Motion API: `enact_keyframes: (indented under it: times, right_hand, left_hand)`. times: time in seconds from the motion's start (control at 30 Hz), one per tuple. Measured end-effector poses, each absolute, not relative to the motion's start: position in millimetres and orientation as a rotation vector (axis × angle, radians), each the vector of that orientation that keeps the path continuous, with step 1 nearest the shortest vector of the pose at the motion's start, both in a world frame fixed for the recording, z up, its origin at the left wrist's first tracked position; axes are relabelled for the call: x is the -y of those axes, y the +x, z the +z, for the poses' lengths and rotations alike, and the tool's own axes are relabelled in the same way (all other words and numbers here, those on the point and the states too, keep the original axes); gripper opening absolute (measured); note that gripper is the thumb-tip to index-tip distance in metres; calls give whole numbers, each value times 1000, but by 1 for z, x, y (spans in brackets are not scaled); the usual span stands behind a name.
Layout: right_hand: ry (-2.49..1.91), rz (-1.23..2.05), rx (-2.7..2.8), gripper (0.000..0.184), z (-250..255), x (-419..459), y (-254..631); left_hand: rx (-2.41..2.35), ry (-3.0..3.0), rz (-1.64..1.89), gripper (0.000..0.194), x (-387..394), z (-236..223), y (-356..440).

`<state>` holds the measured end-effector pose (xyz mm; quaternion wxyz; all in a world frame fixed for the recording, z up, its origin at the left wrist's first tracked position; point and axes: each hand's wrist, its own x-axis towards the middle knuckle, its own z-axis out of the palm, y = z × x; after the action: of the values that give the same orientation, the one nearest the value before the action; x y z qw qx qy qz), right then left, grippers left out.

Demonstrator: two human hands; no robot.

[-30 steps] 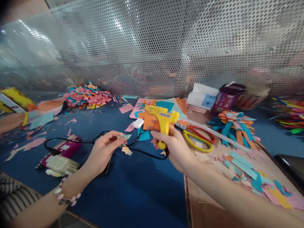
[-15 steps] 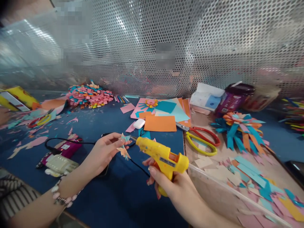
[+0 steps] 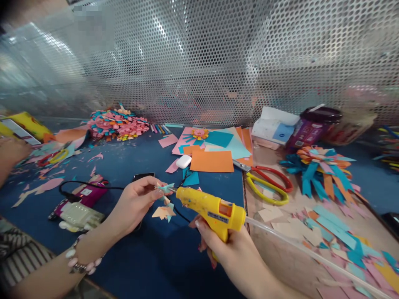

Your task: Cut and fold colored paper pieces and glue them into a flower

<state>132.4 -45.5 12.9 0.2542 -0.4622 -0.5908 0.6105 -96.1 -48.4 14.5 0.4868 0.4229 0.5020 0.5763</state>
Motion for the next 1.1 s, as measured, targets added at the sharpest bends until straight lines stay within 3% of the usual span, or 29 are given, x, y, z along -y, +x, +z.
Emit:
enact_keyframes:
  times: [0.43, 1.1]
  right_hand:
    - [-1324, 1622, 1605, 48, 9, 51, 133]
    - [-1384, 1460, 1669, 38, 9, 54, 132]
  left_hand:
    - [-1149, 1233, 1424, 6, 49, 9, -100]
    - [-1096, 1455, 1475, 6, 50, 13, -99]
